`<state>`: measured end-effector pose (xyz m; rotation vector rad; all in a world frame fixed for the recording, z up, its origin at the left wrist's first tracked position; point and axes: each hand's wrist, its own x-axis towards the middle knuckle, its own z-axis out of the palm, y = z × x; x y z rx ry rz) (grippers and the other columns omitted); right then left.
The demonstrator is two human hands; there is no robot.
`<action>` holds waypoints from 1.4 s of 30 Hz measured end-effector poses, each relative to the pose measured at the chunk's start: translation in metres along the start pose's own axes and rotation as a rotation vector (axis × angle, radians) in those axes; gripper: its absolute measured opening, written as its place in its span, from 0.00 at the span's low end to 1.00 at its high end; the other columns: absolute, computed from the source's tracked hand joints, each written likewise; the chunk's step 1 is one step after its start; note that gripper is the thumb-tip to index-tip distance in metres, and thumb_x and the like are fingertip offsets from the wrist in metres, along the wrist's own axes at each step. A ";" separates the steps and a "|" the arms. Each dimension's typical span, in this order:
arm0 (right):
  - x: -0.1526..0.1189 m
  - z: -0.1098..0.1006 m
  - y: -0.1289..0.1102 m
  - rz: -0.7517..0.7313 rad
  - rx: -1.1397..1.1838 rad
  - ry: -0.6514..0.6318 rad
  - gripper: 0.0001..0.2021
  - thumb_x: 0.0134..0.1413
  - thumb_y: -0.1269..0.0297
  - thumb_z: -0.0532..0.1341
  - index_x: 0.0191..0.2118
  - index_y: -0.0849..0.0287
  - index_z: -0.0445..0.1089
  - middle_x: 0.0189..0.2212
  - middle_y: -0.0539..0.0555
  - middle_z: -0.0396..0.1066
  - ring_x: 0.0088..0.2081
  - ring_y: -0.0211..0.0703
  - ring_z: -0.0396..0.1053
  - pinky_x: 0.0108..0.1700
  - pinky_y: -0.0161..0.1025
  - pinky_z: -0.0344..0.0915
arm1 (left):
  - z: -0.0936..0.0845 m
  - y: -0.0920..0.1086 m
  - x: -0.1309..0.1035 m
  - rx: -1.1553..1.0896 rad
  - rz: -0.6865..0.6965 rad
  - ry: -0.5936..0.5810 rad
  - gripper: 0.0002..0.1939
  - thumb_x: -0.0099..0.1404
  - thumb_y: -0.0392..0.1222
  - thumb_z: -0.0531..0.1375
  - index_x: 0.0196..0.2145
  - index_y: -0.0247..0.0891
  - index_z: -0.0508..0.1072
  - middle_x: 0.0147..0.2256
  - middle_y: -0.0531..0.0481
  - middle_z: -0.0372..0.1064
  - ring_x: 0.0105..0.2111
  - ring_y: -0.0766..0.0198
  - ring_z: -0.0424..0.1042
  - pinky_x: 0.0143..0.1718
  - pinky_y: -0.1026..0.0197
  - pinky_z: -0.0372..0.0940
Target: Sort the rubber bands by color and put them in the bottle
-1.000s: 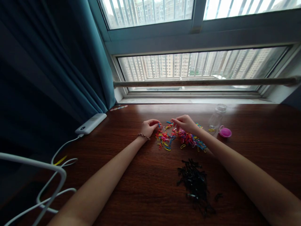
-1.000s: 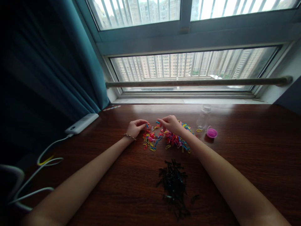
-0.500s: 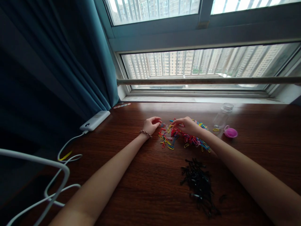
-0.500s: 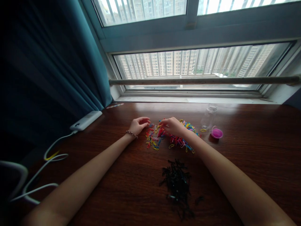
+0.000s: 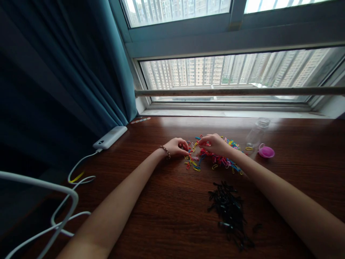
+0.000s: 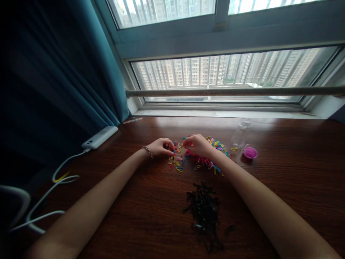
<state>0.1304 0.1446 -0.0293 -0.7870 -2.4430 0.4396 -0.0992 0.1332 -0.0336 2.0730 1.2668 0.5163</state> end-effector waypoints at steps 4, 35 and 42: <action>0.002 0.009 -0.017 -0.191 0.072 -0.137 0.07 0.49 0.68 0.59 0.34 0.57 0.72 0.30 0.51 0.72 0.33 0.38 0.66 0.40 0.35 0.59 | 0.000 -0.007 0.002 -0.011 -0.020 0.040 0.14 0.46 0.47 0.63 0.29 0.34 0.76 0.25 0.51 0.69 0.25 0.69 0.60 0.25 0.66 0.53; -0.001 0.030 -0.037 -0.132 -0.032 -0.082 0.05 0.47 0.63 0.62 0.28 0.59 0.71 0.27 0.53 0.69 0.34 0.41 0.64 0.42 0.39 0.56 | -0.009 -0.012 -0.008 -0.645 -0.019 -0.060 0.13 0.45 0.37 0.65 0.31 0.31 0.72 0.32 0.46 0.71 0.32 0.63 0.70 0.38 0.58 0.64; 0.002 0.030 -0.035 -0.034 -0.004 -0.015 0.03 0.47 0.70 0.60 0.26 0.61 0.68 0.28 0.54 0.68 0.34 0.40 0.62 0.40 0.38 0.56 | -0.007 -0.020 -0.004 -0.668 -0.074 0.170 0.11 0.44 0.38 0.64 0.28 0.32 0.72 0.28 0.48 0.70 0.28 0.66 0.68 0.32 0.62 0.64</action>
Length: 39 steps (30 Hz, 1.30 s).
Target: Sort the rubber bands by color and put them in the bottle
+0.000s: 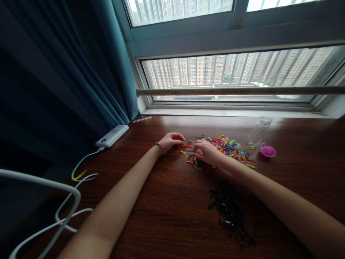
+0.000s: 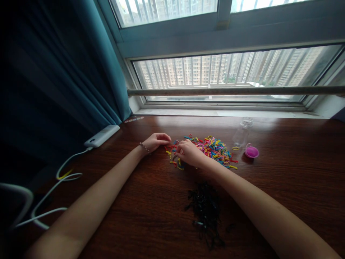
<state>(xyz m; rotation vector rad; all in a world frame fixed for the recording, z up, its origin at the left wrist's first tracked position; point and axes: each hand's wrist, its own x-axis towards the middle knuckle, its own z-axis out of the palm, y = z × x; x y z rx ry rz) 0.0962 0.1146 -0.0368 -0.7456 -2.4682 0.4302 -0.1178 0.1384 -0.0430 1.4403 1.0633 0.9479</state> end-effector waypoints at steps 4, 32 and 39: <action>-0.002 0.001 -0.003 0.068 -0.025 0.028 0.04 0.47 0.66 0.61 0.29 0.61 0.68 0.30 0.55 0.67 0.35 0.42 0.61 0.41 0.39 0.57 | -0.004 -0.009 0.006 -0.124 0.014 0.371 0.11 0.42 0.37 0.63 0.26 0.32 0.70 0.27 0.49 0.69 0.26 0.69 0.67 0.28 0.66 0.63; -0.146 -0.061 -0.084 0.118 0.228 -0.156 0.04 0.48 0.61 0.61 0.30 0.52 0.72 0.32 0.53 0.70 0.36 0.42 0.64 0.38 0.37 0.63 | 0.037 -0.001 -0.014 0.623 0.257 0.124 0.34 0.48 0.50 0.62 0.51 0.34 0.61 0.51 0.38 0.58 0.53 0.52 0.57 0.54 0.52 0.52; -0.127 -0.064 -0.005 0.407 -0.266 0.213 0.21 0.49 0.53 0.58 0.49 0.52 0.64 0.52 0.60 0.57 0.51 0.57 0.53 0.50 0.56 0.53 | 0.074 0.005 -0.045 0.820 0.236 -0.158 0.59 0.36 0.58 0.66 0.60 0.36 0.42 0.60 0.34 0.36 0.60 0.44 0.35 0.58 0.45 0.38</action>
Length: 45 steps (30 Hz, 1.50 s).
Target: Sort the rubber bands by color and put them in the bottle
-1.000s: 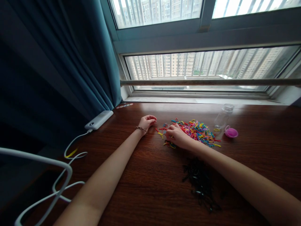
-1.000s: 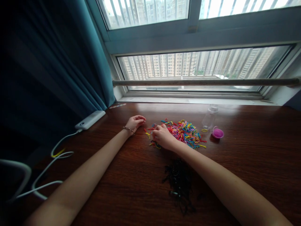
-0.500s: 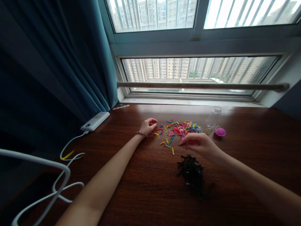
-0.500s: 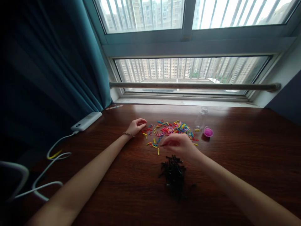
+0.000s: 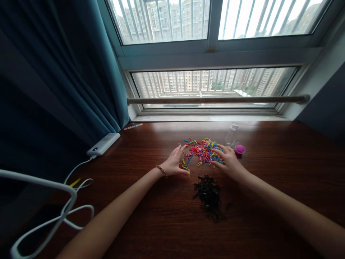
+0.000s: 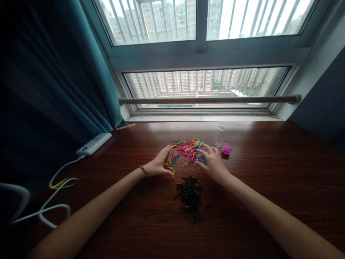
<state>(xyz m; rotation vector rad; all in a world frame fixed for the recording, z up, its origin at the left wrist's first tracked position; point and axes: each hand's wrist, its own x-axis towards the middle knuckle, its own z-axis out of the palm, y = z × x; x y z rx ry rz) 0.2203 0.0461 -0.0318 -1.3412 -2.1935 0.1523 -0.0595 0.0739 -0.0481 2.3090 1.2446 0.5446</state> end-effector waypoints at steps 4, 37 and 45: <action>0.028 0.029 0.012 0.013 -0.124 -0.037 0.27 0.45 0.47 0.58 0.52 0.49 0.61 0.55 0.60 0.53 0.49 0.61 0.53 0.46 0.58 0.55 | 0.018 0.010 0.015 0.080 0.043 0.078 0.52 0.42 0.61 0.62 0.59 0.38 0.46 0.59 0.37 0.41 0.59 0.46 0.40 0.57 0.45 0.41; 0.092 -0.018 0.004 0.104 0.856 -0.002 0.13 0.51 0.55 0.56 0.34 0.61 0.65 0.27 0.51 0.66 0.28 0.35 0.62 0.29 0.33 0.60 | -0.018 -0.008 0.066 -0.534 -0.065 0.618 0.16 0.60 0.49 0.53 0.30 0.33 0.71 0.24 0.51 0.67 0.23 0.68 0.66 0.25 0.67 0.62; 0.088 -0.020 -0.010 0.053 0.892 -0.092 0.12 0.48 0.58 0.59 0.35 0.61 0.69 0.35 0.55 0.71 0.37 0.41 0.68 0.40 0.39 0.65 | -0.016 -0.006 0.061 -0.433 -0.017 0.597 0.22 0.63 0.50 0.47 0.24 0.34 0.71 0.25 0.49 0.70 0.27 0.65 0.69 0.31 0.65 0.63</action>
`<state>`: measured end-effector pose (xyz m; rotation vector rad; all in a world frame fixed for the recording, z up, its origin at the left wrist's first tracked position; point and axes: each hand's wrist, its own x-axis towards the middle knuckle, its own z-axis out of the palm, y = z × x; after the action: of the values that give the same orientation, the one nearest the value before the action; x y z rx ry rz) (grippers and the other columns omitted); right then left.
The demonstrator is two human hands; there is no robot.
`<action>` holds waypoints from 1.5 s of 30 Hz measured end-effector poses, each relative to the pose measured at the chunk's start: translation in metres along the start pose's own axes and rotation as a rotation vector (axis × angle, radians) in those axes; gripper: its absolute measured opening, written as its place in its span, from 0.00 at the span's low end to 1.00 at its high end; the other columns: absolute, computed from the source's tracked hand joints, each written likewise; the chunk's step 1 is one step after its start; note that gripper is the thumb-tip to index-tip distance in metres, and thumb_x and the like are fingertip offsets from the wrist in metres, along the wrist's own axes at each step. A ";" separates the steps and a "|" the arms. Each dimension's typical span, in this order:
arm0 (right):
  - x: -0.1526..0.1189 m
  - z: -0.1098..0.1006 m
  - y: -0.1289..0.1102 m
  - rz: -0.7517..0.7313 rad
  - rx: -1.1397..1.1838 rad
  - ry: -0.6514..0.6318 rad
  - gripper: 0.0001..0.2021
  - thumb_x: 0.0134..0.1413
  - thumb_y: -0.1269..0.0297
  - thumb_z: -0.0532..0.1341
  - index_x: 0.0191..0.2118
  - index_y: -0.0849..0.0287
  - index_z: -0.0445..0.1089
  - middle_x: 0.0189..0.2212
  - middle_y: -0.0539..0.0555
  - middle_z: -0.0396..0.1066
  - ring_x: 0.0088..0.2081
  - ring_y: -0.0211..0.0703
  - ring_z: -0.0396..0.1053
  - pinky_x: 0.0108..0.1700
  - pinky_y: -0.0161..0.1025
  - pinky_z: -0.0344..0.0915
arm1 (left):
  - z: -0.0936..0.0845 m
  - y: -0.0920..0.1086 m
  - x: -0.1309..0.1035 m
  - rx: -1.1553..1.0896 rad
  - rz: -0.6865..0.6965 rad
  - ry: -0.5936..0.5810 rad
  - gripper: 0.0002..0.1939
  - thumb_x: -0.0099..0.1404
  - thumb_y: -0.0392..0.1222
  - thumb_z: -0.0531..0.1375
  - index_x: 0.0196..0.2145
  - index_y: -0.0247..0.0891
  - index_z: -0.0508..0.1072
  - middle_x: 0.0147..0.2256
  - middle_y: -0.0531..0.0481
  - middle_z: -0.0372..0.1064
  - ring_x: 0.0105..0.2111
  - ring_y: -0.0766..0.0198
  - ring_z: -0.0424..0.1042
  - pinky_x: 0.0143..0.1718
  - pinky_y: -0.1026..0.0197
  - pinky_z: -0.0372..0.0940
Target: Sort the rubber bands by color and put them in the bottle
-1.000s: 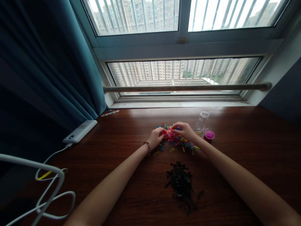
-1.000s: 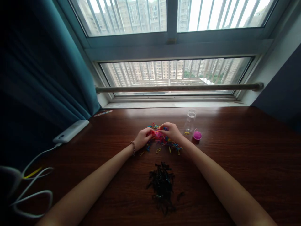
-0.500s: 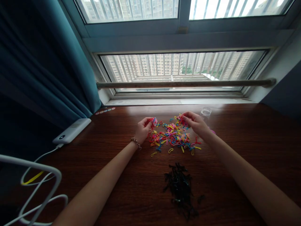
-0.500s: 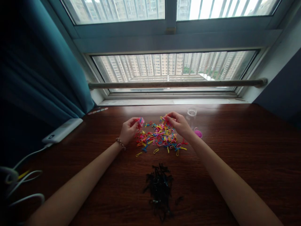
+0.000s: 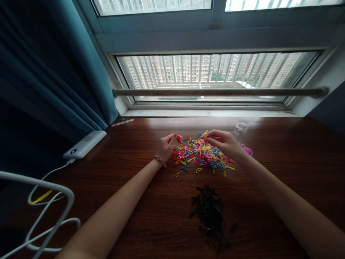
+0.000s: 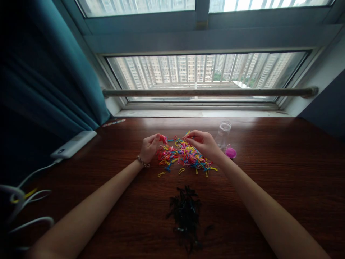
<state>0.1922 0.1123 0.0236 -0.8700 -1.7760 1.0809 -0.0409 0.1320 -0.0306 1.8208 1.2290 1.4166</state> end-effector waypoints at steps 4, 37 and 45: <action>-0.002 0.000 -0.001 -0.075 -0.113 -0.105 0.09 0.47 0.63 0.60 0.35 0.59 0.72 0.38 0.54 0.72 0.41 0.43 0.68 0.46 0.42 0.63 | -0.001 0.002 -0.002 0.044 0.013 -0.089 0.16 0.61 0.48 0.52 0.28 0.34 0.73 0.27 0.48 0.72 0.28 0.64 0.70 0.31 0.64 0.64; 0.023 0.015 0.045 -0.180 -0.378 -0.245 0.15 0.56 0.58 0.50 0.40 0.57 0.72 0.38 0.53 0.72 0.41 0.43 0.69 0.45 0.40 0.63 | 0.006 -0.022 -0.003 0.157 -0.011 -0.366 0.21 0.61 0.52 0.49 0.46 0.38 0.68 0.45 0.47 0.68 0.45 0.58 0.67 0.46 0.59 0.61; 0.045 0.031 0.068 -0.119 -0.425 -0.298 0.14 0.56 0.61 0.51 0.44 0.58 0.69 0.43 0.52 0.69 0.45 0.44 0.65 0.49 0.41 0.60 | 0.002 -0.012 -0.003 -0.153 -0.079 -0.334 0.22 0.64 0.51 0.45 0.40 0.33 0.70 0.32 0.45 0.73 0.35 0.60 0.71 0.40 0.57 0.65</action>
<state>0.1547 0.1676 -0.0329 -0.8688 -2.3304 0.7966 -0.0429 0.1348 -0.0423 1.7929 0.9836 1.0777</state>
